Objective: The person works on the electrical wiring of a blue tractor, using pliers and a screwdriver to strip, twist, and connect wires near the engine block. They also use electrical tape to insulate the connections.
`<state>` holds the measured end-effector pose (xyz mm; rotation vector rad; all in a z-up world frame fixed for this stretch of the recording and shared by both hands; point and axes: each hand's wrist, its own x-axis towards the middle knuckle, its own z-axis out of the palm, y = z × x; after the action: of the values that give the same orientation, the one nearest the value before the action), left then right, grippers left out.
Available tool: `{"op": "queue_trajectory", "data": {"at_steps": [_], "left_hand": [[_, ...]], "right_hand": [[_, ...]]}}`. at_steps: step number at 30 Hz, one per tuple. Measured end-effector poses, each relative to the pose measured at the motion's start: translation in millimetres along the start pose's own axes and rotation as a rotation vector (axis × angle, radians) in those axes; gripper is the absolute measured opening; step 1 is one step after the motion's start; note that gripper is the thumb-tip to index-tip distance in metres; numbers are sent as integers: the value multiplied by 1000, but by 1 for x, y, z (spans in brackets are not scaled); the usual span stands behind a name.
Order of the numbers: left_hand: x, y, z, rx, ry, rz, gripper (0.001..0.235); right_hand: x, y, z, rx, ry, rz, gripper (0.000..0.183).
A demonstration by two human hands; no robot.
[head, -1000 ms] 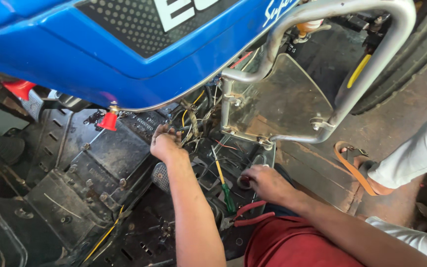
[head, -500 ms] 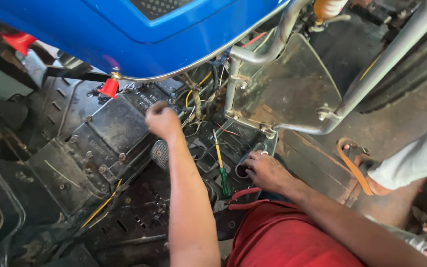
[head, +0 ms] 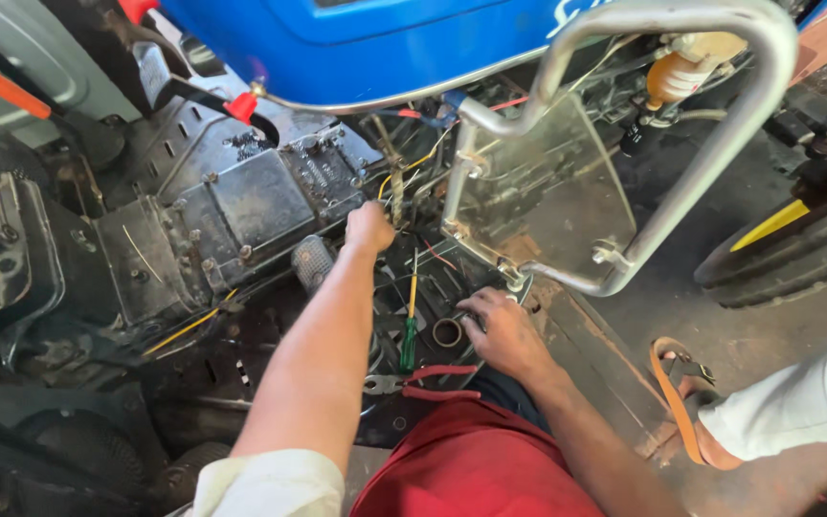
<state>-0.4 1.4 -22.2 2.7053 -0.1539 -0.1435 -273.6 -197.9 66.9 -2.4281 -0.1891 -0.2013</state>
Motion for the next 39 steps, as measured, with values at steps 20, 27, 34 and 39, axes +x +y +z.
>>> {"op": "queue_trajectory", "data": {"at_steps": [20, 27, 34, 39], "left_hand": [[57, -6, -90, 526, -319, 740, 26], [48, -11, -90, 141, -74, 556, 28], [42, -18, -69, 184, -135, 822, 16], [45, -27, -59, 32, -42, 735, 15]], "right_hand": [[-16, 31, -15, 72, 60, 161, 21], [-8, 30, 4, 55, 14, 88, 20], [-8, 19, 18, 42, -44, 71, 25], [-12, 12, 14, 60, -87, 140, 24]]}}
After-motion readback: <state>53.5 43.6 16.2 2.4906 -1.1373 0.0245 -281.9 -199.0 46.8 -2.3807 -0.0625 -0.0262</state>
